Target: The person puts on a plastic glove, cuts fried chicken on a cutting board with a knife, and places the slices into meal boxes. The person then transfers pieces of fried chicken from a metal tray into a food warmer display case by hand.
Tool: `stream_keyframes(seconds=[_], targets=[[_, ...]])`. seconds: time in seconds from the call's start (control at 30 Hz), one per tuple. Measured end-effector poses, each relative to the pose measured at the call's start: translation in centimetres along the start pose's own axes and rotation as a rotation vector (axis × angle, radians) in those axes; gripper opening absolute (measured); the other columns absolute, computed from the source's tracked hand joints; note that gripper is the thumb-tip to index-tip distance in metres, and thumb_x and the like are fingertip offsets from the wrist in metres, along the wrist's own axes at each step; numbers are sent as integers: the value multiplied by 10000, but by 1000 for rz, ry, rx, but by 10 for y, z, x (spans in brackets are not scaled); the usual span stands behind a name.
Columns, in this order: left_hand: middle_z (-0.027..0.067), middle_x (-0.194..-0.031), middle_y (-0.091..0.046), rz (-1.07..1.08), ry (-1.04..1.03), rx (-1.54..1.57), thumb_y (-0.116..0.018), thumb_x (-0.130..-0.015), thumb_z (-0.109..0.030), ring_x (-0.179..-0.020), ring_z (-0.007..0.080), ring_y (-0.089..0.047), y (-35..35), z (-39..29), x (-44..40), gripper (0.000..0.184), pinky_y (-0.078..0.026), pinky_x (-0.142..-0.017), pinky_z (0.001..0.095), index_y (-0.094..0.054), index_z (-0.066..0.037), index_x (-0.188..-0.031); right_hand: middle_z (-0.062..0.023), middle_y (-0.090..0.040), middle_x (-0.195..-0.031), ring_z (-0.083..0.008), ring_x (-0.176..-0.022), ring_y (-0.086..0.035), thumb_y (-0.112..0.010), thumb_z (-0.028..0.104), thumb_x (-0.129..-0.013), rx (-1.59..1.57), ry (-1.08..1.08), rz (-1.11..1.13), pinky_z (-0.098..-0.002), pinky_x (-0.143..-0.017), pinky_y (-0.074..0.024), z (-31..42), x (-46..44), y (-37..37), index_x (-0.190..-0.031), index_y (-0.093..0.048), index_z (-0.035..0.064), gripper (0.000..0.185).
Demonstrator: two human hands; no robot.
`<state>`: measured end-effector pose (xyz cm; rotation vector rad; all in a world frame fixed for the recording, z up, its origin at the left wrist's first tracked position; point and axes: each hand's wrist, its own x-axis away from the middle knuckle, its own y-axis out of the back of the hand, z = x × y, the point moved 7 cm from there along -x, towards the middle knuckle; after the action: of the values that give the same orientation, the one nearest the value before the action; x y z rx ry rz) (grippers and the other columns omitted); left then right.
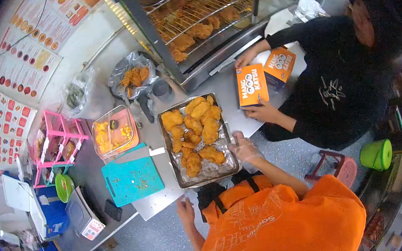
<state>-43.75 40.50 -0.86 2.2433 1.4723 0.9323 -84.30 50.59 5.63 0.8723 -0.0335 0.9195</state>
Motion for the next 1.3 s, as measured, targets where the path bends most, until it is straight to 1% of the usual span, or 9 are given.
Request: stream_keyframes(seconds=[0.27, 0.37, 0.57, 0.7, 0.77, 0.87, 1.0, 1.17, 1.3], targets=[[112, -792, -657, 46, -119, 76, -487, -933, -93, -600, 150, -599, -6, -38, -39, 411, -490, -531, 286, -486, -6, -1334, -313, -554, -1205, -486, -1091, -545, -497, 309, -908, -55, 154, -173, -504, -976, -434, -28, -2, -42, -1387, -419, 64, 543], [114, -810, -664, 65, -213, 52, -484, -913, -73, -618, 138, -602, -1, -44, -43, 421, -491, -533, 282, -498, 0, -1327, -271, -529, -1278, -476, -1131, -529, -469, 355, -917, -28, -107, -19, -504, -1005, -412, -5, 34, -20, -1390, -420, 99, 540], [96, -790, -655, 149, -99, 312, -511, -903, -103, -607, 119, -574, -3, -29, -44, 409, -479, -540, 257, -521, 57, -1279, -273, -579, -1201, -428, -1099, -566, -507, 374, -913, -29, -127, -123, -490, -956, -442, -24, 54, -28, -1344, -487, 107, 508], [30, -700, -578, 208, -247, 186, -556, -913, -157, -583, 103, -502, -9, -27, -48, 210, -414, -520, 266, -620, -3, -1040, -231, -645, -1044, -397, -975, -621, -545, 323, -906, 84, -12, -97, -473, -829, -484, -59, 33, -40, -1189, -602, 79, 377], [1, -676, -546, 220, -163, 298, -567, -925, -156, -600, 91, -499, -14, -31, -42, 131, -403, -518, 269, -596, -28, -924, -225, -602, -1212, -360, -1147, -575, -543, 367, -917, 64, -45, -226, -406, -967, -451, -67, 38, -42, -1270, -580, 70, 464], [50, -785, -626, 197, -182, 429, -595, -926, -108, -669, 119, -600, -25, -33, -39, 225, -490, -567, 251, -552, 6, -1115, -263, -571, -1230, -424, -1128, -556, -565, 329, -886, 140, -137, -210, -436, -939, -465, -19, 59, -10, -1250, -590, 76, 444], [111, -843, -633, 262, -25, 612, -532, -923, -37, -653, 143, -611, -36, -34, -23, 335, -496, -581, 265, -446, 65, -1231, -234, -630, -1053, -410, -988, -603, -598, 231, -829, 265, 267, -595, -487, -856, -488, 32, 62, 10, -1117, -620, 59, 336], [110, -833, -656, 303, 62, 711, -552, -928, -57, -675, 148, -639, -37, -37, -9, 317, -508, -601, 253, -456, 30, -1217, -231, -650, -1028, -393, -970, -626, -590, 249, -811, 416, 345, -548, -467, -848, -502, 78, -34, 37, -1086, -636, 31, 354], [120, -820, -679, 344, 81, 662, -579, -935, -108, -663, 138, -634, -38, -32, -6, 330, -499, -588, 251, -466, -6, -1227, -202, -657, -1074, -373, -1007, -624, -603, 348, -752, 718, 120, -146, -462, -873, -494, 80, -112, 34, -1066, -646, 51, 434]])
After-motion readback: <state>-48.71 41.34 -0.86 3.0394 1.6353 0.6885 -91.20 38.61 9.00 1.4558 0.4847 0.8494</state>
